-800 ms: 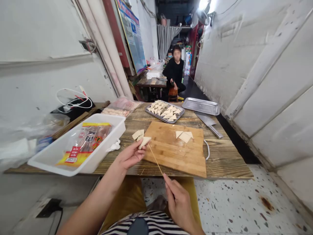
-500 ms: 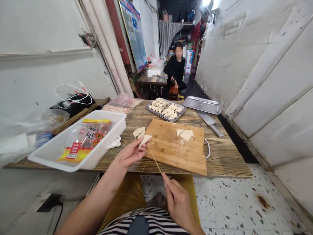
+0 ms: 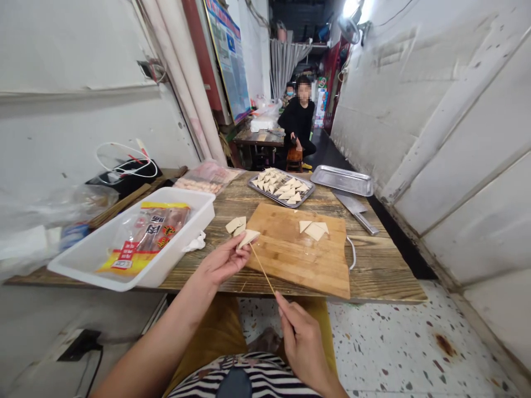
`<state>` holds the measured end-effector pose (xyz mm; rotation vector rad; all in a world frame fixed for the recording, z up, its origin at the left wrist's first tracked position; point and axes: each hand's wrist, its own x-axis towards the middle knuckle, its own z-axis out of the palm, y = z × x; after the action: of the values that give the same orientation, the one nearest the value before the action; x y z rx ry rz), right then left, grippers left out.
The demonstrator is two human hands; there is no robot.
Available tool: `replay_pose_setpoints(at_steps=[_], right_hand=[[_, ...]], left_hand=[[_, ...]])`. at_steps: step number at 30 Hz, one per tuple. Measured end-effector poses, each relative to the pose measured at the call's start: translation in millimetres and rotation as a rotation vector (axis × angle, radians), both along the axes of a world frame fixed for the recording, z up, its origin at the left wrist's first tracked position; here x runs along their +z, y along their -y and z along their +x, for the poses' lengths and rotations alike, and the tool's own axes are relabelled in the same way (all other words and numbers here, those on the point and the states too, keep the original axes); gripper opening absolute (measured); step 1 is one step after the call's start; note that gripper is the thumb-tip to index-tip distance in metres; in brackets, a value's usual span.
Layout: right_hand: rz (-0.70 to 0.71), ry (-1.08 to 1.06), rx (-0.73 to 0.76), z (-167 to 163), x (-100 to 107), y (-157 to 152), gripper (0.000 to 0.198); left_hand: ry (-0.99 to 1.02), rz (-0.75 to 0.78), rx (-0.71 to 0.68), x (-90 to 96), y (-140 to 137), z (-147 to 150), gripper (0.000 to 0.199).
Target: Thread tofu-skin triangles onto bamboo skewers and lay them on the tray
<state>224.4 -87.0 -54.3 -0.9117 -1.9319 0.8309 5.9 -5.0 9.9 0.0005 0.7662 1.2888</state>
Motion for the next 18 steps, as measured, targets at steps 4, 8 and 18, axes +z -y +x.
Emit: replay_pose_setpoints(at_steps=[4, 8, 18], right_hand=[[0.000, 0.009, -0.010, 2.4, 2.2, 0.8, 0.040], [0.001, 0.007, -0.016, 4.6, 5.5, 1.0, 0.040], [0.001, 0.014, 0.006, 4.6, 7.2, 2.4, 0.041]], left_hand=[[0.036, 0.008, -0.015, 3.0, -0.3, -0.7, 0.011], [0.053, 0.018, -0.019, 3.2, -0.3, -1.3, 0.013], [0.010, 0.030, -0.011, 2.8, 1.6, 0.5, 0.012]])
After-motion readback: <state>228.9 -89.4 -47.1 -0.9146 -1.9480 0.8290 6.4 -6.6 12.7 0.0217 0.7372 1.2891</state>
